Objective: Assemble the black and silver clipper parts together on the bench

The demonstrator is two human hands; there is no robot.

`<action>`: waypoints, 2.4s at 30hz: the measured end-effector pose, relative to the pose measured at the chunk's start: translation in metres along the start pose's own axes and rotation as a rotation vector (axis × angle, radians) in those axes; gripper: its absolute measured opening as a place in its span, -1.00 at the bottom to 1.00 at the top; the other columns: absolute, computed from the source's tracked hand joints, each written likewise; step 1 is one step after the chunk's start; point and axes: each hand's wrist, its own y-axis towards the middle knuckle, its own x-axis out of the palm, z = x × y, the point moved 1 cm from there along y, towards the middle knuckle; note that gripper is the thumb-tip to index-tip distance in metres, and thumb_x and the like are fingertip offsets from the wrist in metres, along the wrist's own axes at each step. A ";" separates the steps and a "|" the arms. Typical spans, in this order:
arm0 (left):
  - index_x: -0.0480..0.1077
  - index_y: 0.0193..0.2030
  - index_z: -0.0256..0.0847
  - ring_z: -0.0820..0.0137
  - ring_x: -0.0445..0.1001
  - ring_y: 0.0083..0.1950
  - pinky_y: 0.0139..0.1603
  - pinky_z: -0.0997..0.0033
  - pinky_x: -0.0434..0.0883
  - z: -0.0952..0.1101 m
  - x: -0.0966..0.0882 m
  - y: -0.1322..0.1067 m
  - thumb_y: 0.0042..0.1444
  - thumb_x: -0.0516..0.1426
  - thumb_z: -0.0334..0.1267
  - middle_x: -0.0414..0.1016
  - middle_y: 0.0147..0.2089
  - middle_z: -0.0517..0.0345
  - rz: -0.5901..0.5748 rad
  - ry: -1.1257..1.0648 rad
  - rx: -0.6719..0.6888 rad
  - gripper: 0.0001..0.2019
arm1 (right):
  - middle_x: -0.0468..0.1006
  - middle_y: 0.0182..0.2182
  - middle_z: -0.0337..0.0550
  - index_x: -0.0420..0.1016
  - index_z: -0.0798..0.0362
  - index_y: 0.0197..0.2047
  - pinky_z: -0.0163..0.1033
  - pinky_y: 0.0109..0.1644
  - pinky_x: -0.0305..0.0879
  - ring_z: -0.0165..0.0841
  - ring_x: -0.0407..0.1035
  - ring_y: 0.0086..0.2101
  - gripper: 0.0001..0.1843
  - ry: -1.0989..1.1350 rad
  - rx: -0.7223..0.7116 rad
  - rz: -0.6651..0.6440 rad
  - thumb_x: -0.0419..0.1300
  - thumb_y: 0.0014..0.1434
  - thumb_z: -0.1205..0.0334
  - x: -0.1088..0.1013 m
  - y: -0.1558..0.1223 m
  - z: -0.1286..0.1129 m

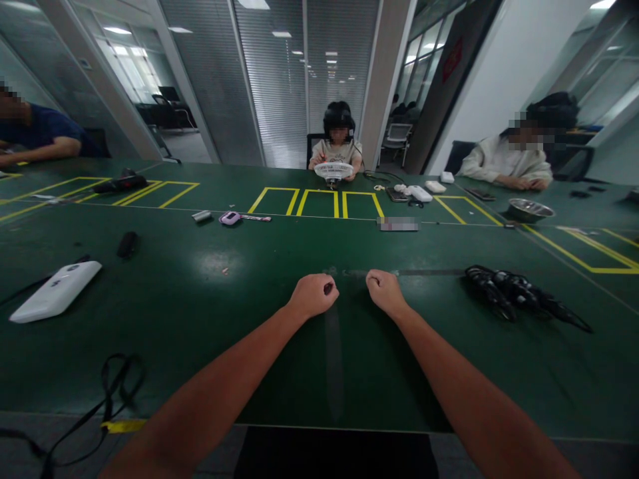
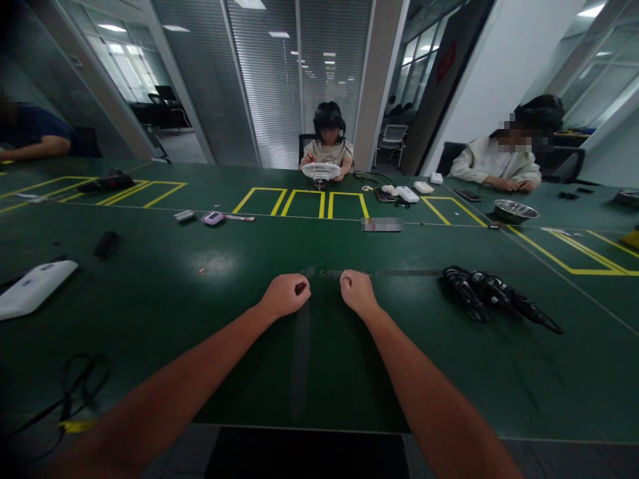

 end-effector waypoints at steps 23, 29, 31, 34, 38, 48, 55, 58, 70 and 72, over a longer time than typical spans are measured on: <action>0.44 -0.40 -0.24 0.41 0.33 -0.44 -0.37 0.38 0.23 0.004 -0.001 0.002 0.25 0.00 -0.10 0.42 -0.45 0.14 0.055 0.030 0.014 -0.66 | 0.37 -0.56 -0.22 0.33 0.07 -0.57 -0.30 -0.31 0.08 -0.41 0.23 -0.47 -0.73 -0.097 -0.042 -0.026 -0.05 0.08 0.45 0.000 -0.001 -0.002; 0.45 -0.36 -0.24 0.41 0.34 -0.42 -0.36 0.39 0.25 0.002 -0.003 0.000 0.26 -0.01 -0.08 0.43 -0.43 0.14 0.031 -0.013 -0.020 -0.66 | 0.48 -0.17 -0.04 0.53 0.03 -0.23 -0.01 0.12 0.02 -0.18 0.23 -0.07 -0.78 -0.358 0.003 0.099 0.09 0.10 0.33 -0.034 0.007 0.006; 0.45 -0.36 -0.24 0.41 0.35 -0.41 -0.35 0.39 0.26 0.001 -0.003 0.000 0.27 -0.02 -0.08 0.44 -0.42 0.13 0.023 -0.021 -0.029 -0.65 | 0.42 -0.03 0.04 0.50 0.03 -0.04 0.08 0.17 -0.03 -0.11 0.18 0.03 -0.65 -0.456 0.146 0.165 0.11 0.09 0.29 -0.059 0.008 0.020; 0.45 -0.36 -0.24 0.40 0.35 -0.42 -0.35 0.39 0.27 -0.001 -0.002 0.002 0.26 -0.01 -0.07 0.44 -0.43 0.13 0.022 -0.030 -0.023 -0.64 | 0.33 0.10 0.11 0.40 0.03 0.14 0.13 0.11 0.05 -0.01 0.13 0.10 -0.51 -0.565 0.474 0.279 0.10 0.11 0.21 -0.103 0.001 0.050; 0.45 -0.38 -0.24 0.41 0.34 -0.43 -0.36 0.38 0.25 -0.001 0.000 0.002 0.26 0.00 -0.08 0.43 -0.45 0.15 0.037 -0.023 -0.002 -0.66 | 0.28 0.15 0.19 0.34 -0.03 0.20 0.20 0.07 0.05 0.06 0.10 0.13 -0.48 -0.622 0.871 0.467 0.06 0.16 0.12 -0.151 -0.021 0.088; 0.46 -0.37 -0.24 0.41 0.35 -0.43 -0.35 0.39 0.25 -0.003 -0.001 0.002 0.26 -0.01 -0.08 0.44 -0.44 0.14 0.043 -0.036 -0.020 -0.65 | 0.21 0.21 0.29 0.26 0.00 0.27 0.24 0.07 -0.02 0.14 -0.07 0.22 -0.38 -0.567 1.007 0.319 0.03 0.17 0.00 -0.159 -0.034 0.122; 0.45 -0.39 -0.25 0.41 0.34 -0.43 -0.37 0.39 0.23 -0.002 -0.002 0.002 0.25 -0.01 -0.09 0.45 -0.44 0.12 0.064 -0.012 -0.005 -0.65 | 0.28 0.14 0.34 0.26 0.05 0.25 0.22 0.05 -0.03 0.13 0.01 0.17 -0.39 -0.584 0.996 0.228 -0.01 0.19 -0.01 -0.150 -0.031 0.116; 0.46 -0.38 -0.25 0.41 0.34 -0.43 -0.36 0.39 0.25 -0.002 -0.002 0.002 0.25 0.00 -0.08 0.45 -0.44 0.13 0.058 -0.036 -0.025 -0.65 | 0.30 0.12 0.36 0.27 0.07 0.23 0.23 0.05 -0.03 0.10 0.01 0.17 -0.42 -0.640 0.979 0.250 0.01 0.18 0.02 -0.145 -0.032 0.117; 0.46 -0.37 -0.25 0.41 0.35 -0.43 -0.37 0.39 0.26 -0.004 -0.003 0.001 0.26 -0.01 -0.08 0.44 -0.44 0.14 0.060 -0.087 -0.023 -0.65 | 0.37 0.09 0.26 0.38 -0.08 0.15 0.22 0.07 -0.14 0.08 -0.02 0.17 -0.50 -0.686 0.994 0.383 0.17 0.11 0.11 -0.146 -0.034 0.135; 0.46 -0.37 -0.25 0.41 0.36 -0.42 -0.36 0.39 0.26 -0.004 -0.002 0.001 0.26 0.00 -0.08 0.44 -0.44 0.14 0.061 -0.093 -0.023 -0.65 | 0.38 0.09 0.24 0.38 -0.10 0.14 0.21 0.07 -0.13 0.07 -0.01 0.16 -0.51 -0.691 0.995 0.421 0.18 0.11 0.11 -0.148 -0.035 0.132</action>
